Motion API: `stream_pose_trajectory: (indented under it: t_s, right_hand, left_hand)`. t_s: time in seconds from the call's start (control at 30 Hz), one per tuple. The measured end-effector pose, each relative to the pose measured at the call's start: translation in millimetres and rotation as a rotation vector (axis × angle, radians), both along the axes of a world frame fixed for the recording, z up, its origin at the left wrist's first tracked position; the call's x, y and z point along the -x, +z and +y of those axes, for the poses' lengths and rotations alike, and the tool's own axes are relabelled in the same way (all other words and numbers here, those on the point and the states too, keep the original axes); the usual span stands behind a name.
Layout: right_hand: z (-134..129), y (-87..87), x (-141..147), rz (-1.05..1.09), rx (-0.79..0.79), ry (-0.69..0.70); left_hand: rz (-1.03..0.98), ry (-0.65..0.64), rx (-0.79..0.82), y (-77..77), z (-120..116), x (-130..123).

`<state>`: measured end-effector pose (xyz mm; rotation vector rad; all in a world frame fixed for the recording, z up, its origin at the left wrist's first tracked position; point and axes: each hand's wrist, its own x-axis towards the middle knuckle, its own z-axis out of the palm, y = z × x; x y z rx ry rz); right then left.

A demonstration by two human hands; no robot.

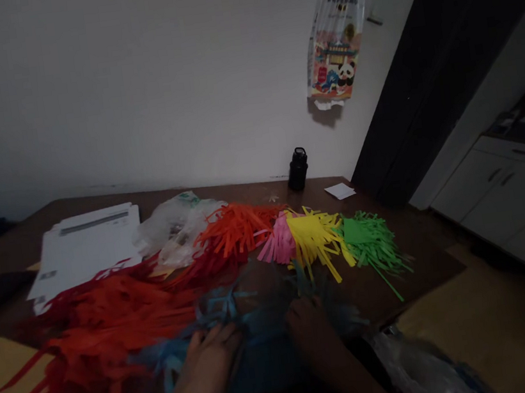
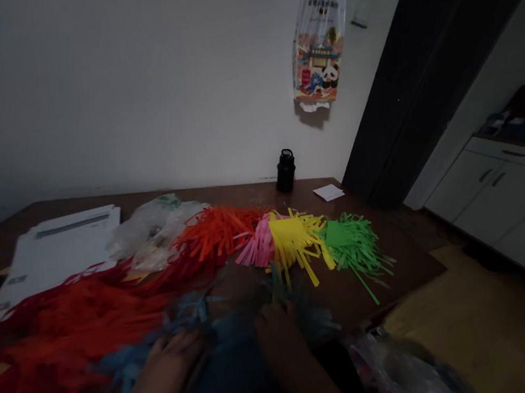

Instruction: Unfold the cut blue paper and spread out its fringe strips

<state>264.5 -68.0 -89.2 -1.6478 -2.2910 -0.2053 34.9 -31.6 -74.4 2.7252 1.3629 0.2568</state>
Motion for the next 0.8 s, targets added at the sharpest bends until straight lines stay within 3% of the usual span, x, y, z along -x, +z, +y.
stream_pose_trajectory:
  t_s: [0.2,0.3,0.47,0.63,0.8]
  right_hand:
    - [12,13.6,9,-0.003,-0.006,-0.110]
    - [9,16.3,12,-0.010,-0.030,-0.015]
    - [8,9.5,22,-0.016,-0.195,0.290]
    - [18,0.8,27,0.017,-0.255,0.277]
    - [20,5.0,27,0.040,-0.234,0.226]
  left_hand:
    - [-0.008,0.149,0.030,10.5,-3,-14]
    - [-0.016,0.159,0.014,11.8,-4,-16]
    - [-0.023,0.100,-0.062,3.2,-2,-17]
    - [-0.044,-0.007,-0.145,-10.6,5,-14]
    - [-0.079,-0.050,-0.237,-14.5,6,-13]
